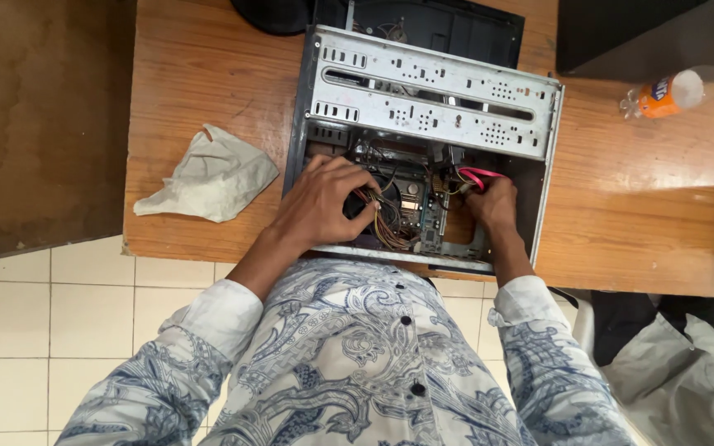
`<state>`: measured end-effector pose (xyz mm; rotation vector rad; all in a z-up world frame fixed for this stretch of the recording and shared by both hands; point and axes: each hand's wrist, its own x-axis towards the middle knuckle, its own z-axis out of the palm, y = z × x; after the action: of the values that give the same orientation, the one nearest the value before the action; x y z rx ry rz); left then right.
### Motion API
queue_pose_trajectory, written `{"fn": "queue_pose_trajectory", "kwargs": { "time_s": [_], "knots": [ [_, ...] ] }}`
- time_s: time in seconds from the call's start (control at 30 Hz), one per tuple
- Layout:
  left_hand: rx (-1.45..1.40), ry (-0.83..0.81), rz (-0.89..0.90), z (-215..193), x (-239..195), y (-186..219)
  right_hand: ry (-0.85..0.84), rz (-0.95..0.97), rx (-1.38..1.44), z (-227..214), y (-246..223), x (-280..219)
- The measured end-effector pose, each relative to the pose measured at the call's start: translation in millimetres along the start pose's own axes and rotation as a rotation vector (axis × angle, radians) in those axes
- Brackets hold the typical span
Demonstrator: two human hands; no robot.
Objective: The person works inside an open desktop computer case, connecting various internal cables to the motherboard and other components. After organizing the wiring, the person closes the side panel of the computer case.
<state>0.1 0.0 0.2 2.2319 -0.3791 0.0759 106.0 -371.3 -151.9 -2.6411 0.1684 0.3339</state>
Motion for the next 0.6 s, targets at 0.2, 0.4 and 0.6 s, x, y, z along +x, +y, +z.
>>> {"fn": "queue_pose_trajectory", "kwargs": {
  "time_s": [0.2,0.4,0.6],
  "knots": [
    [0.009,-0.031,-0.014,1,1,-1,-0.015,0.048,0.022,-5,-13,-2],
    [0.01,-0.014,0.0,-1,2,0,-0.031,0.024,0.055,7,9,9],
    [-0.001,-0.034,-0.018,4,3,-5,-0.011,-0.042,0.069,19,9,16]
  ]
}}
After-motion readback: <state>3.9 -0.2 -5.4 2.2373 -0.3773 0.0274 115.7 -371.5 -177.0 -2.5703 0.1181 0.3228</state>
